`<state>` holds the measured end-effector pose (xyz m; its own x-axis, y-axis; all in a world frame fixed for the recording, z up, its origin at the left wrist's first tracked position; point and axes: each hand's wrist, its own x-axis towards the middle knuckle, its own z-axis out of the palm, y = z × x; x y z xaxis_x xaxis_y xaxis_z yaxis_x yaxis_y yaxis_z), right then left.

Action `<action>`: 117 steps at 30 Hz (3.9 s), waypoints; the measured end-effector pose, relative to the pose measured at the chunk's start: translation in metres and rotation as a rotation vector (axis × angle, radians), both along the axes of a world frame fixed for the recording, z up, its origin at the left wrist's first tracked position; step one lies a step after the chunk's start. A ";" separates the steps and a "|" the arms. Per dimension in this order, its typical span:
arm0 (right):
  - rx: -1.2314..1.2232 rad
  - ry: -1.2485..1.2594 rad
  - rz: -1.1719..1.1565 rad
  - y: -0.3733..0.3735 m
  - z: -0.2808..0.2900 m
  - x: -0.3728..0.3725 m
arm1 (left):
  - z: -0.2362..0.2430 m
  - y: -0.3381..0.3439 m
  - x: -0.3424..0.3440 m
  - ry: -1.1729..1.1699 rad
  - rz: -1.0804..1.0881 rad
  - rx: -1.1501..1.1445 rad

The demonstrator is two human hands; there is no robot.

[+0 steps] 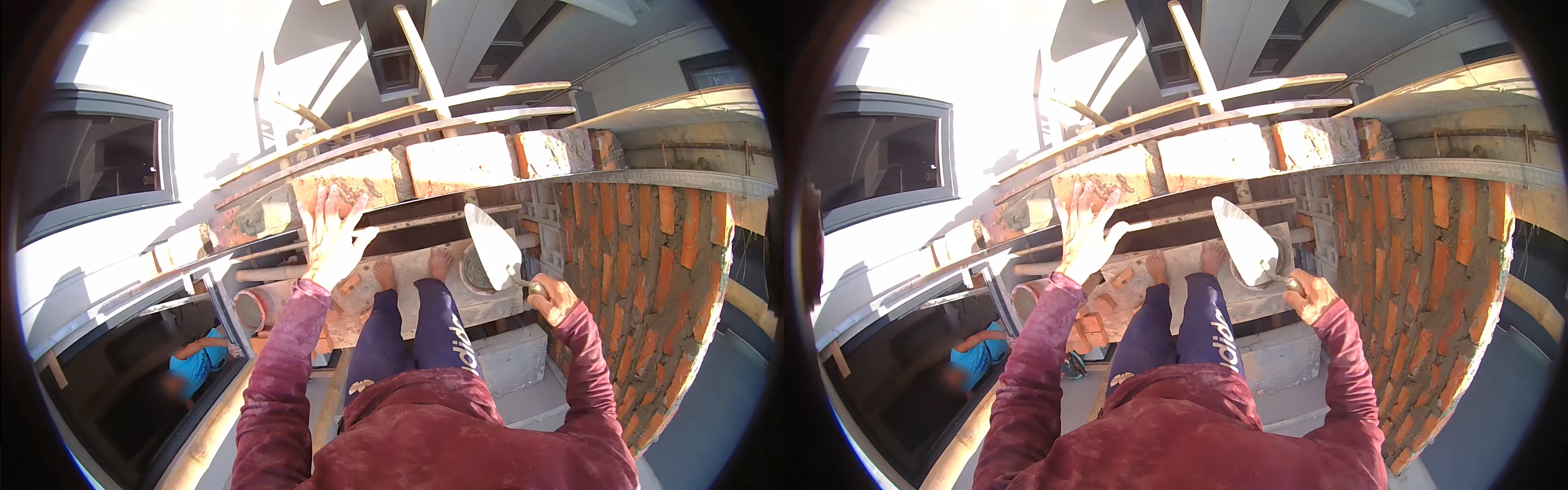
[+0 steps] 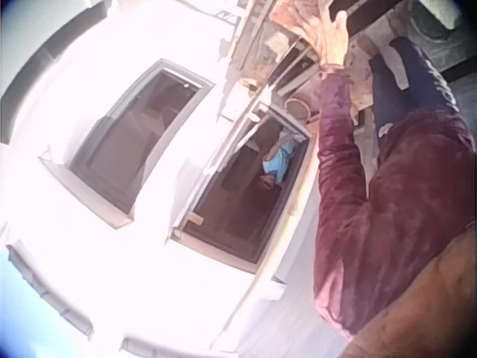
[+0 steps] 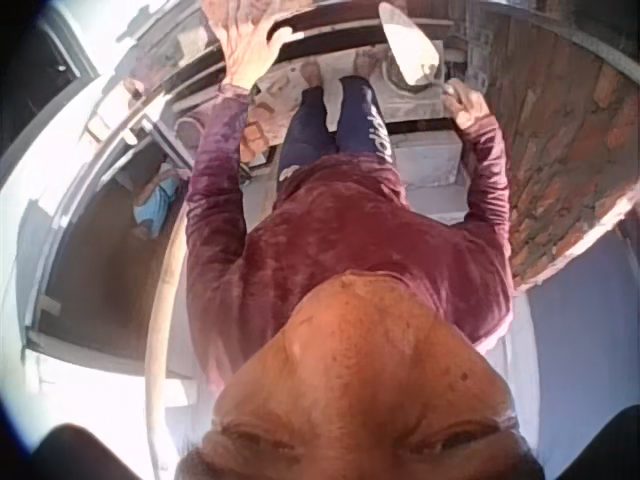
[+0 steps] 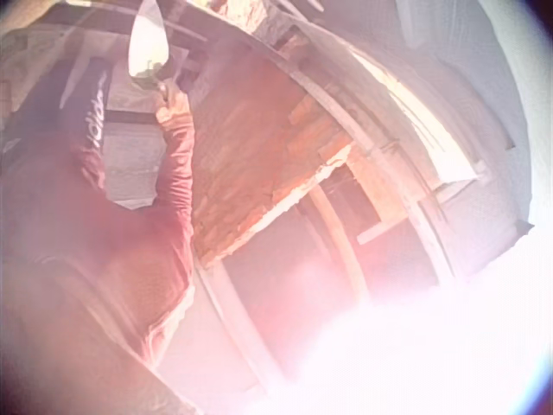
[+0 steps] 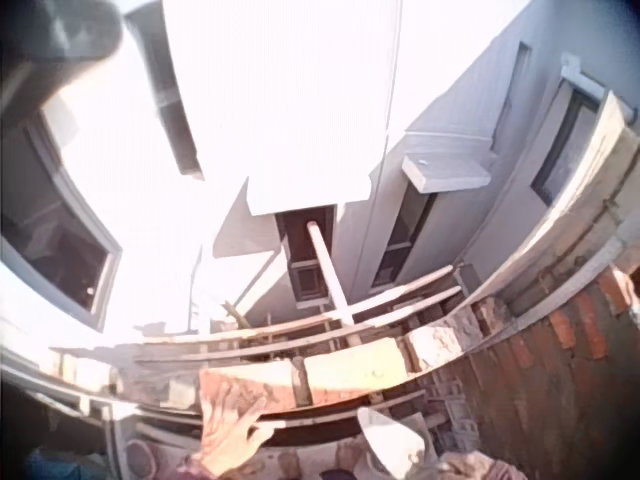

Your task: The person scoops mortar from a bucket using a trowel and applies it to the top of a brick wall. They then pick up a brick, place it onto the mortar, and tap it into position. The person repeats this process, adding mortar and bricks to extend the wall.

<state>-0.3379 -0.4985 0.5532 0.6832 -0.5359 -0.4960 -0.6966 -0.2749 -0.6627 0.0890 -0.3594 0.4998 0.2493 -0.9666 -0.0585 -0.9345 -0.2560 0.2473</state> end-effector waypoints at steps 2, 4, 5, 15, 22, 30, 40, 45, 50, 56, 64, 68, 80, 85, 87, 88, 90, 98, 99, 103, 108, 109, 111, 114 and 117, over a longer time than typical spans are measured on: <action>-0.287 0.145 0.109 -0.044 0.070 0.058 | 0.001 -0.001 0.001 0.039 0.029 -0.034; -0.649 0.229 0.220 -0.085 0.098 0.140 | 0.000 -0.002 0.001 0.066 0.051 -0.014; -0.800 0.305 0.314 -0.105 0.099 0.183 | 0.000 -0.001 0.001 0.080 0.071 -0.009; -0.645 1.047 1.024 -0.079 0.005 0.432 | -0.004 0.008 0.006 0.097 0.127 -0.122; -0.660 0.884 1.183 -0.041 0.015 0.493 | -0.015 0.010 0.006 0.235 0.165 -0.157; -0.628 0.859 1.155 -0.029 0.019 0.516 | -0.020 0.011 0.008 0.293 0.162 -0.107; -0.623 0.731 1.105 -0.029 -0.020 0.554 | -0.016 0.015 0.008 0.314 0.199 -0.221; -0.501 0.446 1.268 -0.054 -0.059 0.586 | 0.002 0.066 -0.003 0.467 0.313 -0.378; -0.124 0.233 1.045 -0.054 -0.034 0.583 | -0.005 0.197 -0.053 0.632 0.506 -0.288; -0.326 -0.096 0.923 0.047 0.009 0.543 | -0.023 0.343 -0.152 0.914 0.984 0.090; -0.798 -0.091 0.842 0.149 -0.050 0.523 | -0.033 0.369 -0.187 1.440 0.924 0.547; -0.804 -0.320 0.597 0.113 -0.009 0.431 | -0.041 0.358 -0.164 1.366 0.640 0.810; -0.038 0.720 0.032 0.086 -0.157 -0.053 | -0.140 0.297 -0.225 0.680 0.380 1.003; -0.178 0.730 0.103 0.068 -0.371 -0.142 | -0.167 0.292 -0.257 0.548 0.445 0.726; -0.159 0.704 -0.017 0.049 -0.442 -0.153 | -0.173 0.295 -0.263 0.574 0.449 0.700; -0.218 0.700 -0.078 0.042 -0.471 -0.158 | -0.178 0.295 -0.264 0.592 0.453 0.715; -0.298 0.680 -0.113 0.032 -0.513 -0.164 | -0.187 0.297 -0.267 0.590 0.445 0.742; -0.096 0.473 -0.285 0.062 -0.458 -0.180 | -0.186 0.299 -0.288 0.600 0.496 0.713; -0.009 0.292 -0.402 0.070 -0.444 -0.172 | -0.185 0.300 -0.288 0.570 0.499 0.702; 0.290 0.328 -0.310 0.107 -0.423 -0.092 | -0.173 0.328 -0.288 0.535 0.587 0.650; 0.148 0.246 -0.270 0.163 -0.385 -0.007 | -0.178 0.371 -0.304 0.545 0.555 0.699; 0.178 0.206 -0.233 0.176 -0.374 0.009 | -0.184 0.376 -0.311 0.568 0.586 0.708; 0.183 0.190 -0.173 0.198 -0.357 0.042 | -0.192 0.391 -0.321 0.628 0.640 0.695; 0.322 0.169 -0.107 0.226 -0.351 0.097 | -0.203 0.407 -0.321 0.682 0.741 0.646; 0.277 0.250 0.047 0.253 -0.370 0.137 | -0.209 0.414 -0.318 0.767 0.741 0.605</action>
<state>-0.2011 -0.2451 0.1833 0.5431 -0.3291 -0.7725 -0.8374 -0.1443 -0.5273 -0.2295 0.0547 0.2912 0.4308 -0.3719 -0.8223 -0.1782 -0.9283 0.3264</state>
